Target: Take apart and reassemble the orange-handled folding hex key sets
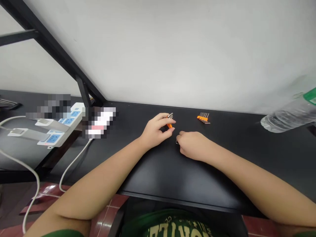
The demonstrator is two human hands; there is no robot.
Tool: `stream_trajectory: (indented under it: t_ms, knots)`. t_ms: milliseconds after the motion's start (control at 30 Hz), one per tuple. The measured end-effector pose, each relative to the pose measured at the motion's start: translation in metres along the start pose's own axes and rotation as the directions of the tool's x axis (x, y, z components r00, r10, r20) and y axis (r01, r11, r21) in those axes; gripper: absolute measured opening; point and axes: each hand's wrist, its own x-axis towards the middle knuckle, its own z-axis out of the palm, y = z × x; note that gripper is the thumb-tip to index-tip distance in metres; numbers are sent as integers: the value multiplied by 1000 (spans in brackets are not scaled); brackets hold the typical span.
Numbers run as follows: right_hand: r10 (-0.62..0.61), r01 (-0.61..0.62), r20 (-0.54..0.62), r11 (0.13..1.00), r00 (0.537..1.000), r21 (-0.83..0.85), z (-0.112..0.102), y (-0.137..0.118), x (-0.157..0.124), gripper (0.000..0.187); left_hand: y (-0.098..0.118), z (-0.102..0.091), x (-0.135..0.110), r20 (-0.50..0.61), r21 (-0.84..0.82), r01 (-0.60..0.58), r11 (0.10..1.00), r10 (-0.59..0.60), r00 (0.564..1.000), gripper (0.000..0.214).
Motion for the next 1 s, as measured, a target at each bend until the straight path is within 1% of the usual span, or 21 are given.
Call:
stream_trajectory:
  t_ms: [67, 100, 133, 167, 200, 233, 267, 300, 333, 367, 400, 433, 467, 500, 567, 667, 733, 833, 933, 1000]
  knots:
    - [-5, 6, -45, 999, 999, 36, -1, 5, 3, 10, 2, 1, 0, -3, -15, -3, 1000, 3, 1000, 21]
    - [1, 5, -70, 996, 998, 84, -4, 10, 4, 11, 3, 1, 0, -7, -18, -1, 1000, 1, 1000, 22]
    - [15, 0, -92, 987, 996, 158, -6, 16, 5, 12, 4, 1, 0, -13, -19, 6, 1000, -6, 1000, 22]
    - [36, -2, -116, 960, 993, 279, -9, 22, 6, 12, 4, 0, 0, -19, -22, 13, 1000, -14, 1000, 22]
    - [62, 3, -138, 905, 988, 426, -12, 27, 7, 11, 5, 0, 0, -26, -25, 19, 1000, -19, 999, 22]
    - [82, 26, -159, 812, 984, 583, -14, 32, 7, 11, 5, 0, 0, -33, -31, 23, 999, -24, 999, 22]
    - [99, 67, -185, 687, 978, 723, -16, 35, 8, 12, 5, -1, 0, -36, -39, 24, 999, -26, 999, 23]
    - [112, 123, -219, 551, 969, 825, -17, 36, 8, 14, 5, -1, 0, -38, -47, 24, 999, -26, 999, 22]
    - [126, 187, -260, 416, 957, 890, -17, 36, 8, 18, 5, 0, 0, -37, -56, 23, 998, -25, 999, 22]
    - [147, 252, -306, 301, 941, 920, -17, 35, 9, 24, 5, 1, 0, -34, -65, 22, 998, -24, 999, 22]
    - [171, 310, -350, 224, 921, 924, -17, 33, 9, 32, 6, 2, 0, -30, -78, 22, 997, -24, 999, 22]
    - [195, 350, -383, 186, 903, 918, -17, 30, 10, 38, 6, 3, -1, -29, -95, 23, 995, -26, 999, 22]
    - [218, 376, -408, 176, 887, 910, -16, 27, 11, 40, 6, 4, -1, -30, -116, 25, 993, -29, 999, 22]
    - [241, 390, -425, 181, 872, 903, -16, 24, 12, 37, 7, 5, -2, -31, -137, 27, 990, -32, 999, 22]
    - [290, 398, -443, 203, 848, 895, -15, 20, 13, 23, 8, 6, -2, -30, -173, 25, 985, -31, 999, 24]
    - [329, 392, -455, 240, 828, 888, -14, 17, 13, 18, 8, 7, -3, -13, -192, 23, 981, -26, 1000, 32]
    - [323, 383, -472, 301, 820, 873, -14, 16, 11, 17, 8, 7, -4, -5, -207, 49, 977, -51, 999, 40]
    - [300, 372, -521, 435, 799, 820, -14, 14, 9, 11, 8, 6, -5, 6, -212, 91, 973, -91, 996, 45]
    - [259, 369, -583, 565, 770, 738, -16, 12, 7, 10, 8, 6, -5, 14, -172, 70, 983, -69, 998, 43]
    - [240, 366, -608, 615, 757, 698, -17, 12, 6, 12, 8, 6, -5, 12, -151, 53, 987, -52, 999, 42]
